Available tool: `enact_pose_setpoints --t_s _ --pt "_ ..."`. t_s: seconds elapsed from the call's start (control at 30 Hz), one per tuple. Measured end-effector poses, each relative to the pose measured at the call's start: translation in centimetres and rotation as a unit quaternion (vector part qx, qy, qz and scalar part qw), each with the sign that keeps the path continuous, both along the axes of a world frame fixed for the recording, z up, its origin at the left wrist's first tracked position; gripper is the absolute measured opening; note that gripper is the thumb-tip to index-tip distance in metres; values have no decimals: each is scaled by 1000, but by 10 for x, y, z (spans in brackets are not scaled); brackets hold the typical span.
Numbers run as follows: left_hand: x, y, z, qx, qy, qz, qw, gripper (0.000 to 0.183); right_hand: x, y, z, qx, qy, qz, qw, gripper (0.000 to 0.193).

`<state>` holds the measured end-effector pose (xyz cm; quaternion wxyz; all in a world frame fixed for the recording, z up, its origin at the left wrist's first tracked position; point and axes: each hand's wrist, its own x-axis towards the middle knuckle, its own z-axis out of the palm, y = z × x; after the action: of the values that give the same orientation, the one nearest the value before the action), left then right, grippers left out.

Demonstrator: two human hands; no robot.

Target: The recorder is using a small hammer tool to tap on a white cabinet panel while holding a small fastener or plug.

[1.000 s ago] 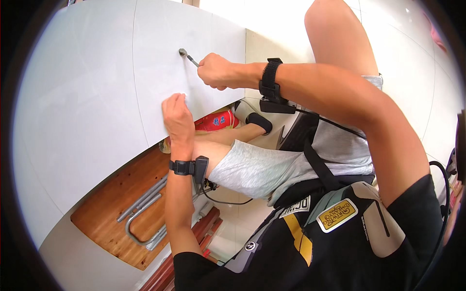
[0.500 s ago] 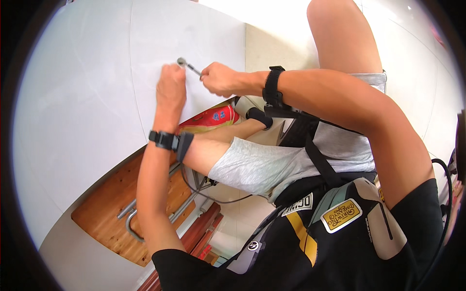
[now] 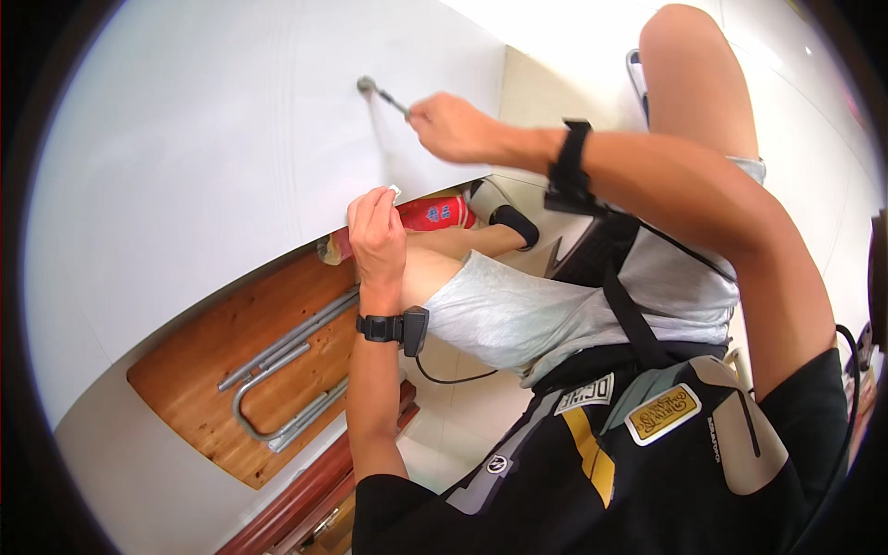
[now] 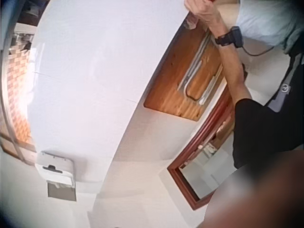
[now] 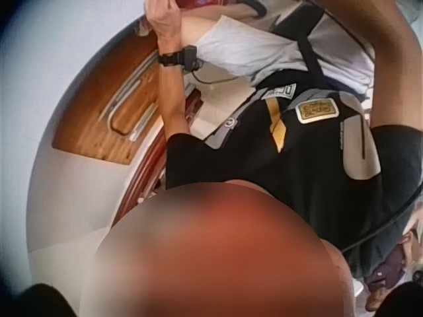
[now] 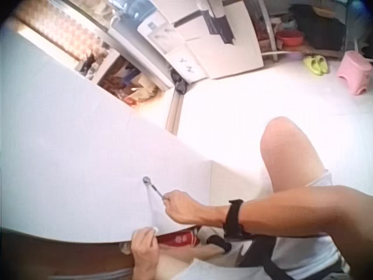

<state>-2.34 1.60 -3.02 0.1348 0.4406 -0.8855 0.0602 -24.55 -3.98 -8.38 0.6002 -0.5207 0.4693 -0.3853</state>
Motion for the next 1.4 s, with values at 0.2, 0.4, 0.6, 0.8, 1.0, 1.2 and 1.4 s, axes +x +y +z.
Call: enact_pose_setpoints --t_s 0.2,0.4,0.6,0.8,1.0,1.2,1.4 --pt "-6 -20 68 -207 -17 42 977 29 21 17 20 -119 -35 -17 992 29" --pt "-11 -34 65 -158 -35 21 987 28 27 38 26 -144 -26 32 989 29" --pt "5 -19 33 -70 -64 -13 995 26 7 10 50 -83 -19 -33 996 29" --pt "10 1 35 -117 5 28 993 25 26 46 17 -114 -2 75 991 28" --pt "-3 0 97 -253 16 108 961 29 5 15 49 -109 -42 7 993 30" --pt "6 -2 59 -252 72 87 961 27 30 63 20 -44 -5 121 992 30" --pt "-9 14 15 -246 191 164 936 22 18 36 77 -117 -12 52 992 31"
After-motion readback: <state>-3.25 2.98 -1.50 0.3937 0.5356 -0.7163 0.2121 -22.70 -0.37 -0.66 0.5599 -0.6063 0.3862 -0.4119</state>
